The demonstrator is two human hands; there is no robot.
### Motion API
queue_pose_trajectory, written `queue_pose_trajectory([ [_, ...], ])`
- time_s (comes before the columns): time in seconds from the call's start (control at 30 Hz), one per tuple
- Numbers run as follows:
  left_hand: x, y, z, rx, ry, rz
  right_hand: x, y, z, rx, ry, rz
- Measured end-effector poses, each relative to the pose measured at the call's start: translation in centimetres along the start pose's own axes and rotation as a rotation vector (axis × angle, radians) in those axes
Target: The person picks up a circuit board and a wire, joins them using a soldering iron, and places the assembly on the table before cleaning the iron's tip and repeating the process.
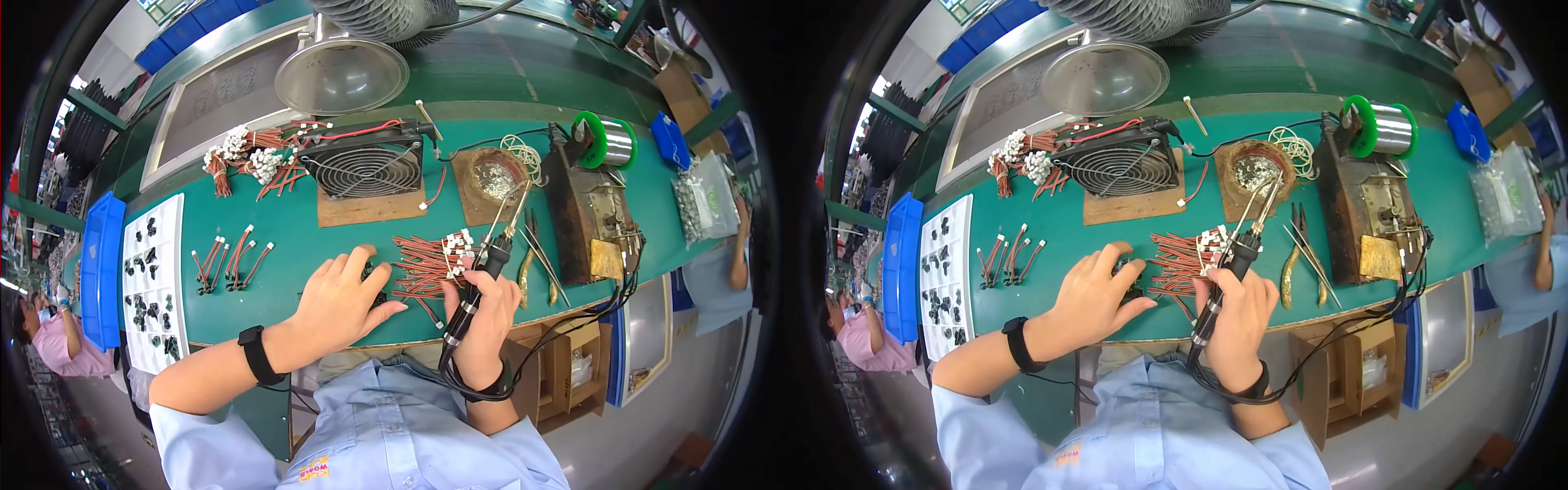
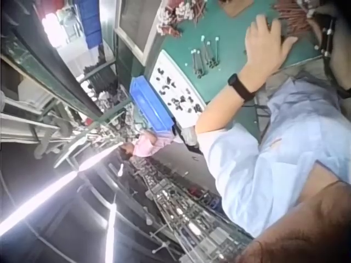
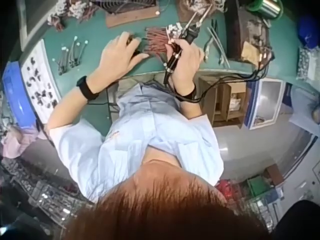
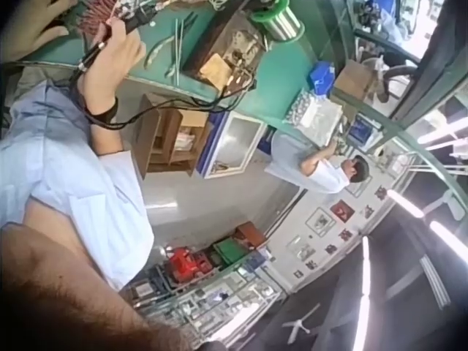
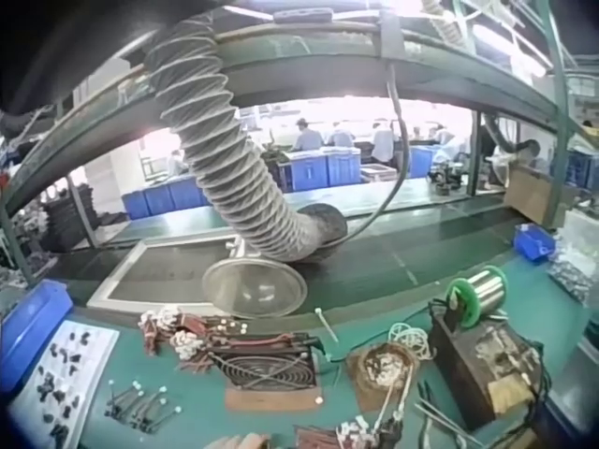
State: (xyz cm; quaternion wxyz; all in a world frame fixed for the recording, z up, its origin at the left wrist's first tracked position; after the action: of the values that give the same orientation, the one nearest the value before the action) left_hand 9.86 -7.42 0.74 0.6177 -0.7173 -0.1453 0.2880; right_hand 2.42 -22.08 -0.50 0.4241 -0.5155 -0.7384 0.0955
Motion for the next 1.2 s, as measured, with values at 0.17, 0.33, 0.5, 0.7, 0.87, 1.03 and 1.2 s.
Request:
queue_pose_trajectory([
  [0.17,-0.6,-1.7,-1.4,-0.134,0.064,-0.137,-1.1,0.2,-0.4,0.163,-0.029,0.08],
  [0.33,-1.2,0.4,-5.0,-0.127,0.179,0.038,-0.6,0.4,-0.6,0.169,-0.041,0.096],
  [0.5,-1.4,1.8,-6.0,0.008,0.224,0.004,-2.2,-0.5,-0.2,0.039,0.166,-0.204],
  [0.7,-2.3,-0.4,-5.2,-0.048,0.241,-0.002,-2.2,-1.1,0.4,0.009,0.149,-0.272],
  [0.87,-2.9,-0.1,-3.6,-0.001,0.232,-0.059,-2.2,-1.1,0.5,0.012,0.033,-0.004],
  [1.03,-2.6,-1.1,-1.2,-0.094,0.203,-0.077,-2.7,-1.9,1.2,-0.025,0.072,-0.09],
  [1.2,-2.8,-2.3,1.5,-0.06,-0.007,0.158,-1.6,-1.8,2.5,-0.034,0.083,-0.25],
])
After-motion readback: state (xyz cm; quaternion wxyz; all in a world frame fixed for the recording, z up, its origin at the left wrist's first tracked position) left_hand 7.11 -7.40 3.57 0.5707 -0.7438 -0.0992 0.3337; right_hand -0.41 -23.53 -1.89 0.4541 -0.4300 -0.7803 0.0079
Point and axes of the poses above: each hand's wrist, its own z-axis away from the middle knuckle, its own y-axis out of the palm, x = y × z, the point moved 6 cm from there along -z, towards the middle knuckle, and after that the axes turned 1 degree about x, right-handed, at the moved point
